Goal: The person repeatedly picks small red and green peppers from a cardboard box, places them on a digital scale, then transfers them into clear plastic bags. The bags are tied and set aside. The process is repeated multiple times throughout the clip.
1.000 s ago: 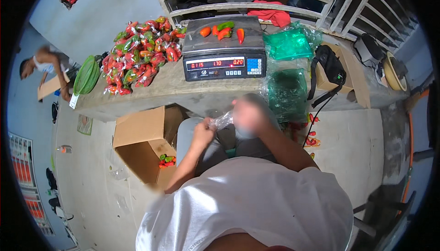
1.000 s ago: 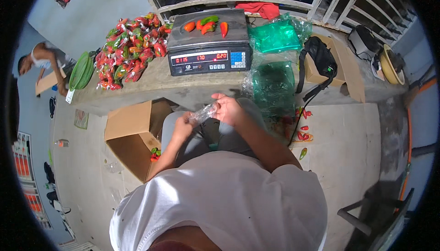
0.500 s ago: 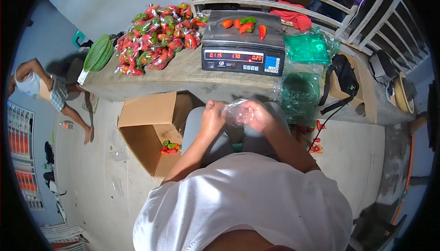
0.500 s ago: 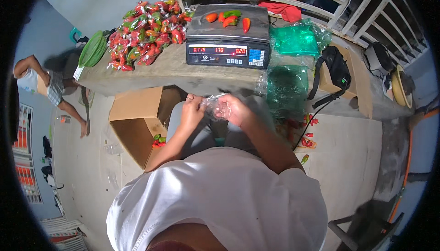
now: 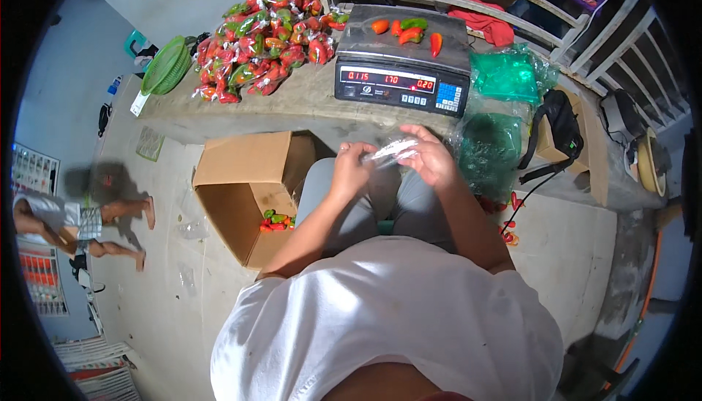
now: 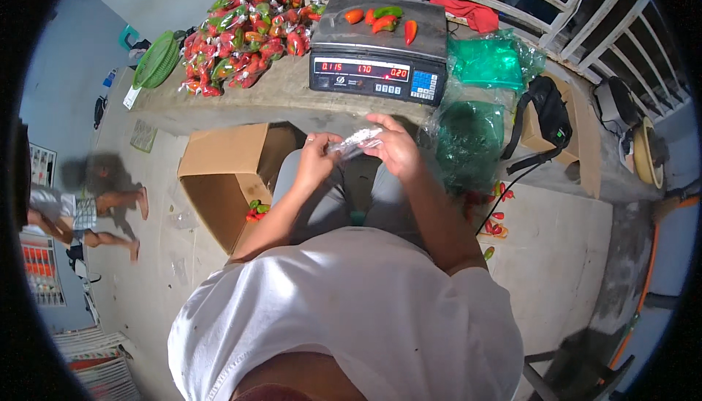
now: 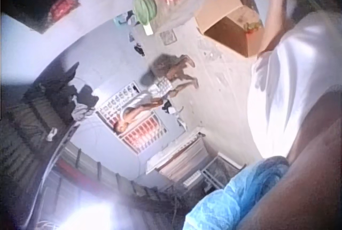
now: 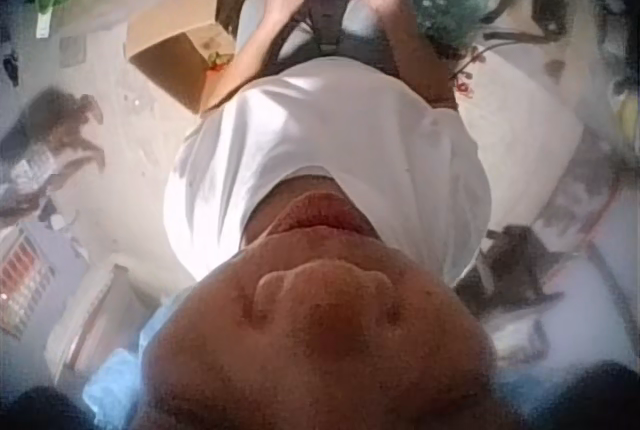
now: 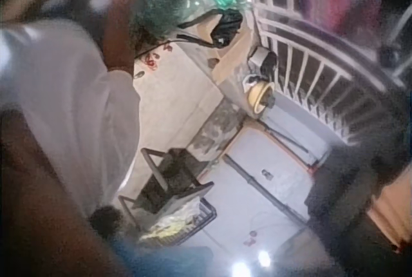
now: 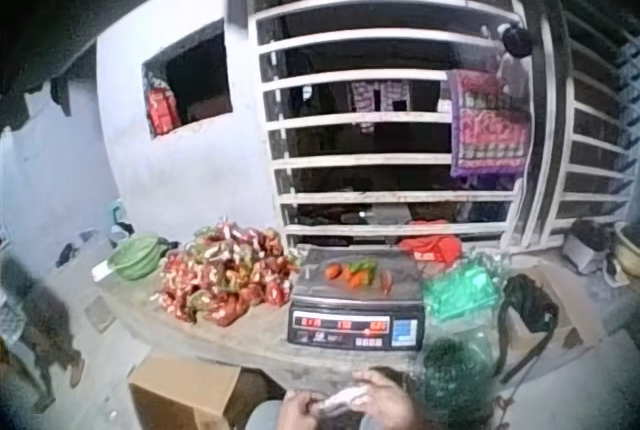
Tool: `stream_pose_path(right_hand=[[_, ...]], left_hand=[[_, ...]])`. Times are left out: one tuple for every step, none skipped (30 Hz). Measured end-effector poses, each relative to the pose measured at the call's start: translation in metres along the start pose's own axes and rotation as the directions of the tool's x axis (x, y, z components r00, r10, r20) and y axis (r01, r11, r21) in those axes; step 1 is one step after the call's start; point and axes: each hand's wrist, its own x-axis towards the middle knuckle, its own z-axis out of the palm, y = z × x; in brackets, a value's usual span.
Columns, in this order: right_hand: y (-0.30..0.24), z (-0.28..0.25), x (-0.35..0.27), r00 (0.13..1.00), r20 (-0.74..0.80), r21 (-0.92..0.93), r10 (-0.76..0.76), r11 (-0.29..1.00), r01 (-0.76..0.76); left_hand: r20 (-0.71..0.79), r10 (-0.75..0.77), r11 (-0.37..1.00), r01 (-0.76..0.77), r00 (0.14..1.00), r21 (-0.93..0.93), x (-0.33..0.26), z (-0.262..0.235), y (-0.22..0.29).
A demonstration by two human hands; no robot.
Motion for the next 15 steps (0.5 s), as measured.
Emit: stream_pose_path(right_hand=[[0.001,0.003,-0.001,0.994,0.109,0.186,0.019,0.982,-0.039],[0.001,0.013,-0.004,0.992,0.112,0.277,0.057,0.957,-0.086],[0.0,0.025,-0.008,0.989,0.118,0.365,0.095,0.921,-0.132],[-0.001,0.029,-0.01,0.985,0.118,0.449,0.128,0.877,-0.168],[0.005,0.023,-0.007,0.983,0.135,0.293,0.126,0.942,-0.161],[0.014,0.012,-0.002,0.98,0.152,0.128,0.128,0.981,-0.148],[0.016,0.01,0.0,0.976,0.174,-0.04,0.134,0.991,-0.129],[0.015,0.009,0.001,0.971,0.182,-0.306,0.158,0.947,-0.096],[0.016,0.004,0.006,0.973,0.175,-0.352,0.151,0.932,-0.082],[0.014,-0.002,0.013,0.976,0.164,-0.397,0.143,0.915,-0.067],[0.013,-0.008,0.017,0.979,0.153,-0.44,0.134,0.896,-0.053],[0.013,-0.014,0.018,0.984,0.147,-0.181,0.099,0.981,-0.071],[0.005,-0.013,0.017,0.987,0.114,-0.066,0.11,0.992,-0.103],[-0.009,-0.009,0.014,0.989,0.084,0.053,0.125,0.99,-0.13],[-0.016,-0.005,0.013,0.988,0.055,0.172,0.144,0.973,-0.152]], left_hand=[[0.021,0.001,1.0,-0.002,1.0,0.02,0.004,0.005,-0.014],[0.039,-0.086,0.992,0.089,0.996,-0.088,0.012,0.01,-0.025],[0.115,-0.26,0.865,0.284,0.959,-0.412,0.02,0.008,-0.039],[0.249,-0.383,0.598,0.444,0.89,-0.667,0.031,0.001,-0.04],[0.409,-0.441,0.233,0.542,0.799,-0.807,0.04,-0.008,-0.029],[0.364,-0.567,0.13,0.516,0.739,-0.847,0.046,-0.005,-0.013],[0.4,-0.515,0.087,0.51,0.758,-0.856,0.045,-0.005,-0.007],[0.433,-0.46,0.043,0.506,0.775,-0.861,0.044,-0.005,-0.003],[0.462,-0.402,0.0,0.504,0.791,-0.864,0.042,-0.005,-0.002],[0.517,-0.033,-0.116,0.51,0.855,-0.852,0.039,-0.013,-0.002],[0.475,-0.144,0.066,0.487,0.868,-0.871,0.037,-0.011,0.003],[0.41,-0.242,0.248,0.464,0.879,-0.85,0.033,-0.007,0.01],[0.319,-0.329,0.42,0.44,0.889,-0.794,0.03,-0.008,0.022],[0.341,-0.226,0.463,0.408,0.913,-0.786,0.026,-0.009,0.01],[0.466,-0.215,0.492,0.507,0.858,-0.708,0.023,-0.011,-0.001]])
